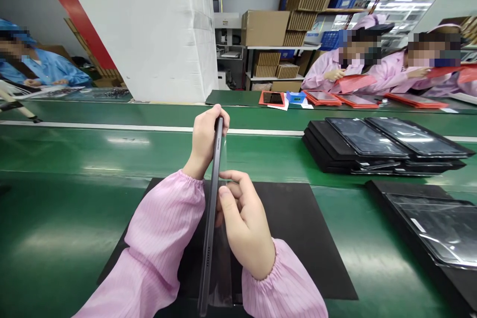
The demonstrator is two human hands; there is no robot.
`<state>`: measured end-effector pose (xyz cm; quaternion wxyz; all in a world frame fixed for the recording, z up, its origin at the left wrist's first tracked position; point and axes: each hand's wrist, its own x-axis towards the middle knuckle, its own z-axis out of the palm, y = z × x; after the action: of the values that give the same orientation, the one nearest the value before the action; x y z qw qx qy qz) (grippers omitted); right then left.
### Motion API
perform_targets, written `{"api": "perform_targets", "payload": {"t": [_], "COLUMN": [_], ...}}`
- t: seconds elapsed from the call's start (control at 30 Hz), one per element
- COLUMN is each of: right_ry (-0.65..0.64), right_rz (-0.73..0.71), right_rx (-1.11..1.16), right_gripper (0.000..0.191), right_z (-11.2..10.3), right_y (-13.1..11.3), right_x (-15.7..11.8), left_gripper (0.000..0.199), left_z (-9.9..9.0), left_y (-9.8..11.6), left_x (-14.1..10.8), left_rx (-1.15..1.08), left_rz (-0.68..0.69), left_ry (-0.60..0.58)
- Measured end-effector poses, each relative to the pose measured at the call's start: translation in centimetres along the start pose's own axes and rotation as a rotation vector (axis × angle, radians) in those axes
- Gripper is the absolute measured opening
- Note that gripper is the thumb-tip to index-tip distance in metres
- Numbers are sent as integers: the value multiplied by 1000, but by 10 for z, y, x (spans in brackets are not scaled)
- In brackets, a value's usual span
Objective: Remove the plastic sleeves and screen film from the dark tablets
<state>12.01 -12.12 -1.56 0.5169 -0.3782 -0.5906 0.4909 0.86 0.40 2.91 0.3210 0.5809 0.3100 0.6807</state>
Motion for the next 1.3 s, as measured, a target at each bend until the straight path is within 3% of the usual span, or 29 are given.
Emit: {"api": "perform_targets", "payload": {"t": [0.83, 1.3], "right_ry": [-71, -16], "right_rz": [12, 3], "right_rx": [98, 20], "right_gripper": [16, 26], "right_z": [-4, -5], "right_y": [-5, -5], "right_x": [-5, 1], "left_gripper": [57, 47], "left_z": [4, 10], "left_y": [13, 0], "left_x": [-5, -6], "left_rx": [-20, -25], "left_rz": [-34, -57], "left_ry": [8, -42]}}
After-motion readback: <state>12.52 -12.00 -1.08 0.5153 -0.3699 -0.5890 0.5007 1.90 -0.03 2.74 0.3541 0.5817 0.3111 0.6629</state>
